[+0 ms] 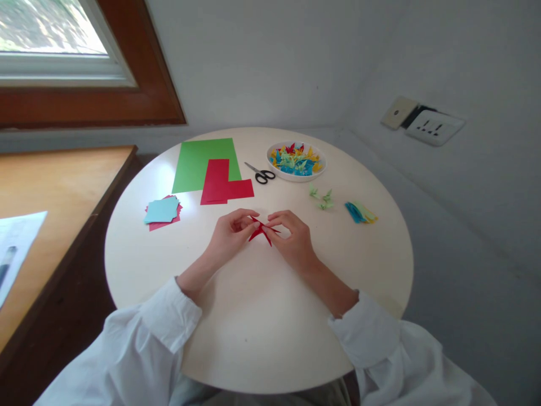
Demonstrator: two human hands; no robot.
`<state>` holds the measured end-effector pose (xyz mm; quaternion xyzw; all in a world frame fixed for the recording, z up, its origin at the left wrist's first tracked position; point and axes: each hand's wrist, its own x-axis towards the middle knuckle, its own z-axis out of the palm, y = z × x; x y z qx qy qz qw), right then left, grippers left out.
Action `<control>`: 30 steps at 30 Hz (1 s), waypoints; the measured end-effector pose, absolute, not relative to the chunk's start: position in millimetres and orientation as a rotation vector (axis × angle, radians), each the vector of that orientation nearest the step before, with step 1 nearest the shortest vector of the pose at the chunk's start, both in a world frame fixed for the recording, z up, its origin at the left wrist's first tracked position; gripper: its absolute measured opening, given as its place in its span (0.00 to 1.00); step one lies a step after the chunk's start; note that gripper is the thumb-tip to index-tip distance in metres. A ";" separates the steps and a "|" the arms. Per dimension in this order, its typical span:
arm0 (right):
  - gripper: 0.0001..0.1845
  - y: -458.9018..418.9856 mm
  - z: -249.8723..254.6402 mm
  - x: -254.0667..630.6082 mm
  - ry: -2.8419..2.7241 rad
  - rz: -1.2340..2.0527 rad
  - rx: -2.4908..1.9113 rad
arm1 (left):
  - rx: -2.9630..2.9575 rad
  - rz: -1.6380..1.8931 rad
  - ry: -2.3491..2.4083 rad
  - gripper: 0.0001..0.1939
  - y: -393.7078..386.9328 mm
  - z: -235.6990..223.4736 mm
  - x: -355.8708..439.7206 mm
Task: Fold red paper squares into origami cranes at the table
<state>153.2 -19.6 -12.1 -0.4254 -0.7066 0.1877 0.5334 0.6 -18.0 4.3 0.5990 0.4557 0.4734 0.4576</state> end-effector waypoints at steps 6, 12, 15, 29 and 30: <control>0.04 -21.2 -11.0 153.0 -1.657 0.529 -1.003 | 1.458 1.135 1.119 0.09 -18.1 5.7 0.5; 0.10 -20.3 -11.9 150.3 -1.470 1.034 -0.955 | 1.444 1.142 1.098 0.12 -18.6 10.0 -0.1; 0.13 -19.1 -13.6 149.2 -1.438 1.115 -0.931 | 1.438 1.151 1.083 0.13 -18.2 8.9 -0.2; 0.11 -17.8 -13.1 150.7 -1.400 1.110 -0.907 | 1.431 1.141 1.030 0.11 -17.6 7.6 -0.2; 0.11 -17.7 -13.4 150.9 -1.402 1.101 -0.911 | 1.436 1.138 1.036 0.11 -17.4 7.1 -0.3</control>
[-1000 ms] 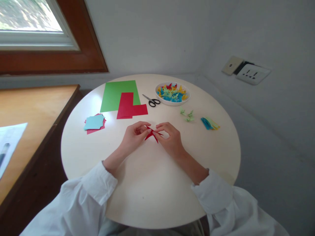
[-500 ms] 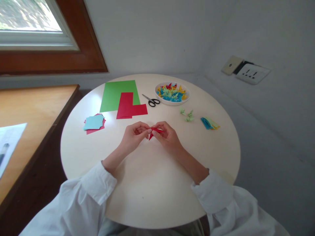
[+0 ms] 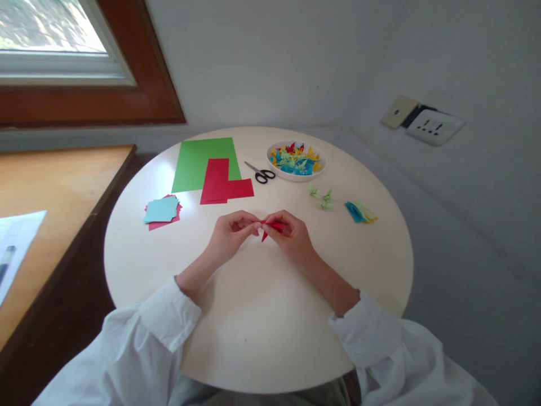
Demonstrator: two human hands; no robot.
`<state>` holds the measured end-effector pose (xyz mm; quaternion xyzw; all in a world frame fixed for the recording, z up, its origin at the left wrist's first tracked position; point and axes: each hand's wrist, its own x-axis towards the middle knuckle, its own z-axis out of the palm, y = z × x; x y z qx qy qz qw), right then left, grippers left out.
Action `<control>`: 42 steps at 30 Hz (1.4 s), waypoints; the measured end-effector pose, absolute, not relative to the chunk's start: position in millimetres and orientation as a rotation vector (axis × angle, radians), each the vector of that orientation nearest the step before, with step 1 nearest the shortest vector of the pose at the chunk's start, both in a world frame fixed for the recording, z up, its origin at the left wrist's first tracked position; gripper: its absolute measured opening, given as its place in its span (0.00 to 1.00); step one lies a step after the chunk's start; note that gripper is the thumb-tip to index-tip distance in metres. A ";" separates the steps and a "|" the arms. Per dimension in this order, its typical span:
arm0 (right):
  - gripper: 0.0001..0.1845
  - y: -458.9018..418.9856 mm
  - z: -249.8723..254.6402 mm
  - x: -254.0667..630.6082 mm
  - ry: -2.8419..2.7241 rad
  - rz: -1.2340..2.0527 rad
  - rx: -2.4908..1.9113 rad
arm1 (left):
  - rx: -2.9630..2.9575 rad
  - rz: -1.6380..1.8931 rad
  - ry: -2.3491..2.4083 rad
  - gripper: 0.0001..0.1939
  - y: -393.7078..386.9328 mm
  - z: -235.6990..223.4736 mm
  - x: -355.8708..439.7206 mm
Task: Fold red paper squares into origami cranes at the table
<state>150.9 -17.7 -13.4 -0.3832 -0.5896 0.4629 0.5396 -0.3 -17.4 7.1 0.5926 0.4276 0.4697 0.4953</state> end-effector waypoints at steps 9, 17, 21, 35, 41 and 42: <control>0.12 -17.5 -13.3 149.8 -1.440 1.102 -0.959 | 1.474 1.123 1.117 0.10 -16.5 2.3 -1.4; 0.10 -18.8 -12.2 150.2 -1.449 1.012 -1.029 | 1.439 1.091 1.126 0.09 -16.5 2.2 -1.0; 0.08 -19.1 -11.6 151.6 -1.464 0.966 -1.061 | 1.395 1.060 1.104 0.09 -15.5 1.8 -1.0; 0.07 -19.5 -10.8 154.3 -1.486 0.906 -1.104 | 1.434 0.997 1.078 0.11 -12.3 0.0 -6.5; 0.07 -19.3 -10.7 155.0 -1.463 0.891 -1.101 | 1.342 1.048 1.081 0.12 -12.7 2.9 -7.0; 0.07 -19.3 -10.6 154.9 -1.459 0.890 -1.102 | 1.341 1.052 1.074 0.13 -12.7 2.8 -7.1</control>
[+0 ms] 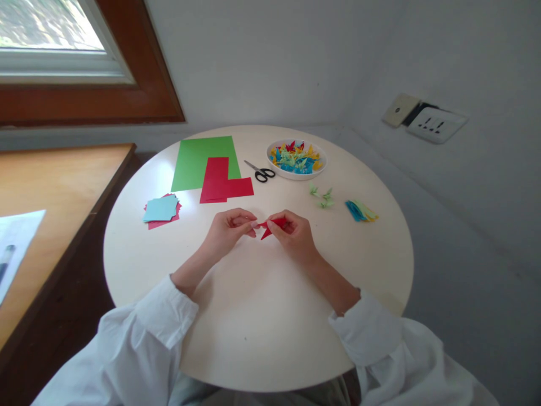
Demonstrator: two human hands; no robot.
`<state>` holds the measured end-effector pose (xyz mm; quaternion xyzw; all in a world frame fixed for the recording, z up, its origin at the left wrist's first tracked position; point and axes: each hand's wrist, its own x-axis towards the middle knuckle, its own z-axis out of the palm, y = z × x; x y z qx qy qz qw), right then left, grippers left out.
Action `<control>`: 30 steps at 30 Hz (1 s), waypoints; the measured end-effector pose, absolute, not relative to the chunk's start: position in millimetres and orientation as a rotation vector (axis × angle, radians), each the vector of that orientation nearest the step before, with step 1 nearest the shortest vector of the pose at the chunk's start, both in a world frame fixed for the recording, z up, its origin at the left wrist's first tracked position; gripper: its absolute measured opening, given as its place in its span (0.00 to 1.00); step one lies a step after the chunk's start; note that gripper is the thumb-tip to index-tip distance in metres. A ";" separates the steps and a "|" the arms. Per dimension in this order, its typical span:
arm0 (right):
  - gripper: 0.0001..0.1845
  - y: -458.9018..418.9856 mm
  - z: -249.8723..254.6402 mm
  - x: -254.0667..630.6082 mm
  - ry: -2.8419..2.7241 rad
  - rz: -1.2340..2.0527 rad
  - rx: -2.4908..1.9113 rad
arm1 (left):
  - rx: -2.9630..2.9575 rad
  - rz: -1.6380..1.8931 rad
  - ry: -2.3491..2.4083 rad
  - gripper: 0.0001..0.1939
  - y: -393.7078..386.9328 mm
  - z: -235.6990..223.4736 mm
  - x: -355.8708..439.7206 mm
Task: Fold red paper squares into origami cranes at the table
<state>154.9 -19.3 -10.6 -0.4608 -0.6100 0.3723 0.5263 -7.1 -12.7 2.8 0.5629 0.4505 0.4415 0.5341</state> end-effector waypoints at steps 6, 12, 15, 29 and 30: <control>0.07 -19.4 -10.6 154.6 -1.451 0.897 -1.101 | 1.373 1.066 1.065 0.13 -13.1 2.2 -8.0; 0.05 -20.7 -10.1 153.7 -1.442 0.884 -1.100 | 1.390 1.055 1.090 0.12 -15.2 6.1 -7.0; 0.05 -21.4 -9.7 153.5 -1.447 0.869 -1.109 | 1.395 1.056 1.100 0.11 -15.0 5.9 -7.4; 0.04 -25.1 -10.7 153.6 -1.529 0.822 -1.008 | 1.369 1.028 0.939 0.08 -18.7 4.2 -1.1; 0.03 -25.3 -10.8 153.6 -1.531 0.824 -0.996 | 1.362 1.039 0.937 0.08 -18.5 3.4 -1.3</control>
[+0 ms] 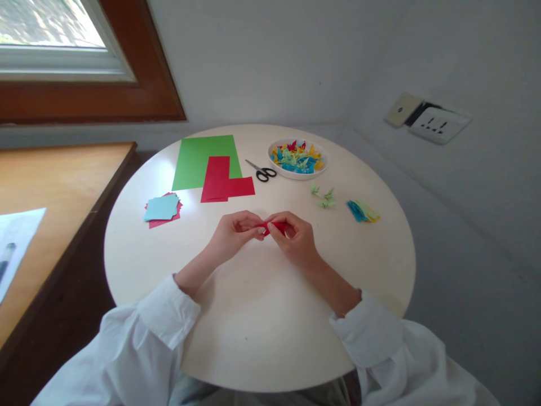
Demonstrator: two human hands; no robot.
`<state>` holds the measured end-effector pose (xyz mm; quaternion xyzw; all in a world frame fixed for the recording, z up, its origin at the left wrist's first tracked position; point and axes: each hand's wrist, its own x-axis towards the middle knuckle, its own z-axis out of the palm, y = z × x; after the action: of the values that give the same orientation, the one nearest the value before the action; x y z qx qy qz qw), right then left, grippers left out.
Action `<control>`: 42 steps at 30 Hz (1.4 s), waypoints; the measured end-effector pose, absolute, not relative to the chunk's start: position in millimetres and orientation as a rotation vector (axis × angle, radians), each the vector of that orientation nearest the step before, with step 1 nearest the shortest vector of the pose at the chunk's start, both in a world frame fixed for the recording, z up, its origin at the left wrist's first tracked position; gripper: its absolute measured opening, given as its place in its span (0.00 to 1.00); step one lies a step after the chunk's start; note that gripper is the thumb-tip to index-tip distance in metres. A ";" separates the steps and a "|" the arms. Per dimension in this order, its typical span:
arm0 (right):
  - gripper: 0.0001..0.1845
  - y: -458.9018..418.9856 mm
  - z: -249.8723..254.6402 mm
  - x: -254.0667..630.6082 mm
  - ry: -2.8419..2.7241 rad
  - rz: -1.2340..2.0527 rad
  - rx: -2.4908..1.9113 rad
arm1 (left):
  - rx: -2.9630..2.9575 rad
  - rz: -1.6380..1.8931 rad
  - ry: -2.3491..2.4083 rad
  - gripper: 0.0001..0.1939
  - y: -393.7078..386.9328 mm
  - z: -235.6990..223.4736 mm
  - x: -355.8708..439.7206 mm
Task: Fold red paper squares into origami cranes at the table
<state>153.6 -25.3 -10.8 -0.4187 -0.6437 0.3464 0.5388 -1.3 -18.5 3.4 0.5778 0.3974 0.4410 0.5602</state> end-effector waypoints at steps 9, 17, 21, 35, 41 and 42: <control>0.02 -26.9 -12.9 154.0 -1.536 0.812 -0.967 | 1.344 1.053 1.005 0.09 -20.2 6.5 -1.0; 0.05 -22.0 -19.1 154.2 -1.509 0.820 -1.019 | 1.388 1.123 1.071 0.12 -20.1 4.3 -1.1; 0.07 -22.4 -16.5 151.6 -1.458 0.904 -1.054 | 1.428 1.139 1.141 0.12 -21.1 4.0 -0.8; 0.04 -28.8 -9.1 149.3 -1.470 0.759 -1.030 | 1.290 1.145 1.083 0.14 -23.9 5.2 3.1; 0.03 -28.8 -10.0 150.4 -1.509 0.671 -1.007 | 1.261 1.155 1.028 0.13 -23.9 3.1 2.4; 0.03 -28.7 -10.6 150.8 -1.516 0.658 -1.002 | 1.259 1.156 1.022 0.13 -23.9 2.9 2.3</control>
<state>150.8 -28.7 -10.6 -0.4267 -0.6455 0.2802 0.5681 2.3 -23.9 2.9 0.5305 0.4306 0.4872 0.5438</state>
